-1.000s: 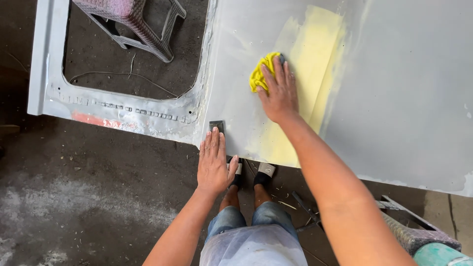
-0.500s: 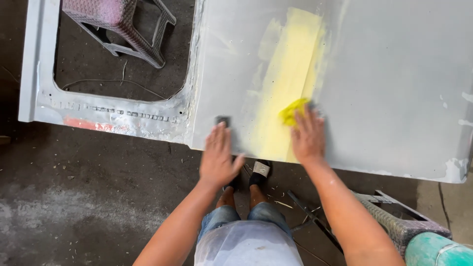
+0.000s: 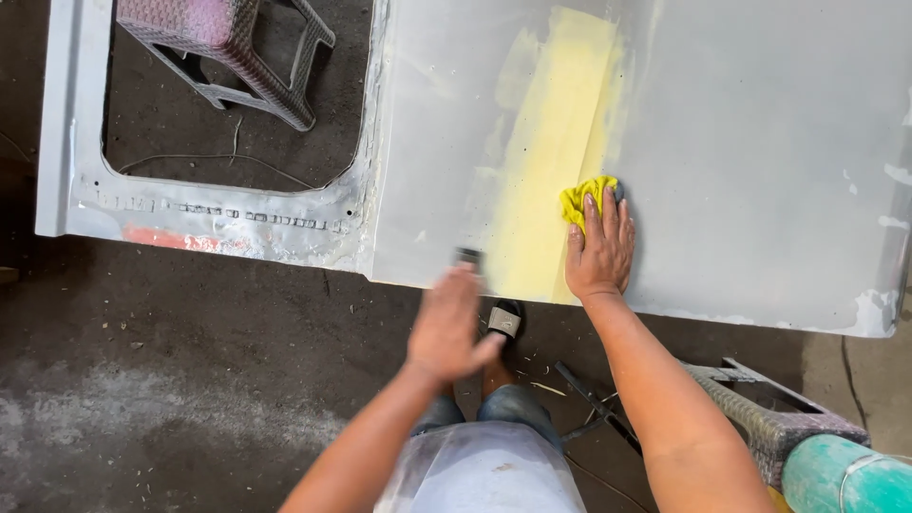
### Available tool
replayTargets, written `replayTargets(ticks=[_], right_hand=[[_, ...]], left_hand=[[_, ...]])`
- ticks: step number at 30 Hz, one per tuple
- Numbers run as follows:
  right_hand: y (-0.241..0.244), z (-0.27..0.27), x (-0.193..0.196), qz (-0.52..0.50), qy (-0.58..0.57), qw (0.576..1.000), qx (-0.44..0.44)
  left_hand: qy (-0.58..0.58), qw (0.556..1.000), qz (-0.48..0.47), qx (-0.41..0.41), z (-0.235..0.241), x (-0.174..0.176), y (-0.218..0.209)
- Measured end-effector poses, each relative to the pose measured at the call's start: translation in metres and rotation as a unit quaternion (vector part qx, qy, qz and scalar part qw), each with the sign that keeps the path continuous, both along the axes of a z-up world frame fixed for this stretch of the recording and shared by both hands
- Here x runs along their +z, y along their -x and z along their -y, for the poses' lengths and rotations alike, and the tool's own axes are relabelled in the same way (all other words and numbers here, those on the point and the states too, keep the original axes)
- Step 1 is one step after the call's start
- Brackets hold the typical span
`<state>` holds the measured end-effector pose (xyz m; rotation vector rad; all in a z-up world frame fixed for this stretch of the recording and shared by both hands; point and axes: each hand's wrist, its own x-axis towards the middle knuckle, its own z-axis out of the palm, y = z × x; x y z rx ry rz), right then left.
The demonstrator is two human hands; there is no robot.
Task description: Sanding a repaired area on a car panel with a sanding block and water.
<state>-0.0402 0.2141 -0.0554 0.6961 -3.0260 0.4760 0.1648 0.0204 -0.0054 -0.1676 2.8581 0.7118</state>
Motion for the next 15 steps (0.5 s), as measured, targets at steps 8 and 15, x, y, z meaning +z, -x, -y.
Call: replayTargets(ticks=[8, 15], right_hand=[[0.001, 0.001, 0.001, 0.001, 0.011, 1.0, -0.002], [0.002, -0.002, -0.003, -0.006, 0.011, 1.0, 0.0]], left_hand=[[0.083, 0.986, 0.1, -0.105, 0.051, 0.001, -0.023], [0.022, 0.99, 0.048, -0.131, -0.015, 0.002, 0.006]])
